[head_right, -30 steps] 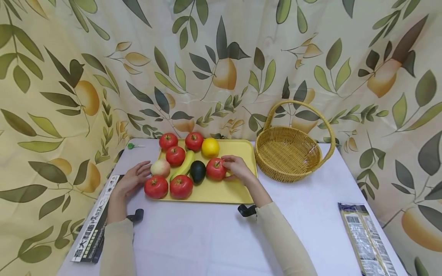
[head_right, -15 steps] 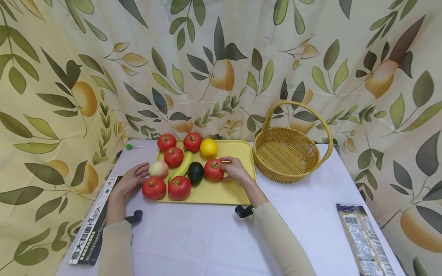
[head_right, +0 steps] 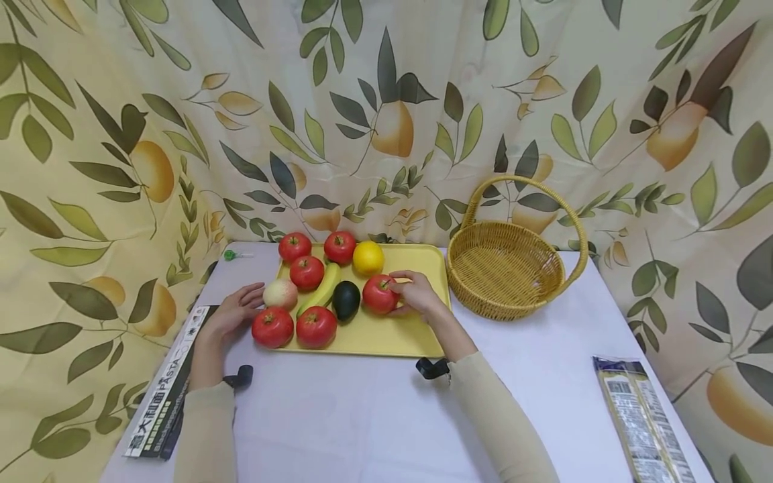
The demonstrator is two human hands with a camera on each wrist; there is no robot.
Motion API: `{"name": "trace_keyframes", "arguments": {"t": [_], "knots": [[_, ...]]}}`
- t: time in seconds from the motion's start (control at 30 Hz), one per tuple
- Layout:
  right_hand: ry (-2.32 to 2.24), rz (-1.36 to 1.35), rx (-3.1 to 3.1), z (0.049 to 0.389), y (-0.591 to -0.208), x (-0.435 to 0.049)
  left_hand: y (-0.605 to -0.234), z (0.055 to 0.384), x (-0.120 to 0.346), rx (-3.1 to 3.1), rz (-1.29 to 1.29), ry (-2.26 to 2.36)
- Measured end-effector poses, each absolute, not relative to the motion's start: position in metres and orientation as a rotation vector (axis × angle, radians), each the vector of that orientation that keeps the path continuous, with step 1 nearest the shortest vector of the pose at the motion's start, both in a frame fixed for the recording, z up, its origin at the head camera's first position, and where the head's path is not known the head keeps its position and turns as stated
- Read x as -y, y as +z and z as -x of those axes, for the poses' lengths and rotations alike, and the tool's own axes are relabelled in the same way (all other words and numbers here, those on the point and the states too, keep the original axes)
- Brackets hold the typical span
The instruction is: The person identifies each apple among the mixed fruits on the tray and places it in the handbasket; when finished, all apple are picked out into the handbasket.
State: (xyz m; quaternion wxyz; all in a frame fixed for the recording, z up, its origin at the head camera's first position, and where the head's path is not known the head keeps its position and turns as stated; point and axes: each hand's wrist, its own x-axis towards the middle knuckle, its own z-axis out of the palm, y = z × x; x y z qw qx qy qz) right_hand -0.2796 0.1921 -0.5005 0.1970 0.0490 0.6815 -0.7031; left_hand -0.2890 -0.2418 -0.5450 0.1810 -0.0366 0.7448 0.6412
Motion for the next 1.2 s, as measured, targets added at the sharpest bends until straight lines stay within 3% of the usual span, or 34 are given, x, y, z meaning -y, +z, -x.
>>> {"name": "trace_keyframes", "arguments": {"t": [1.2], "knots": [[-1.934,-0.087,-2.048,0.283,-0.427,-0.239,-0.546,0.287,0.241,-2.083,0.170,1.830]]}}
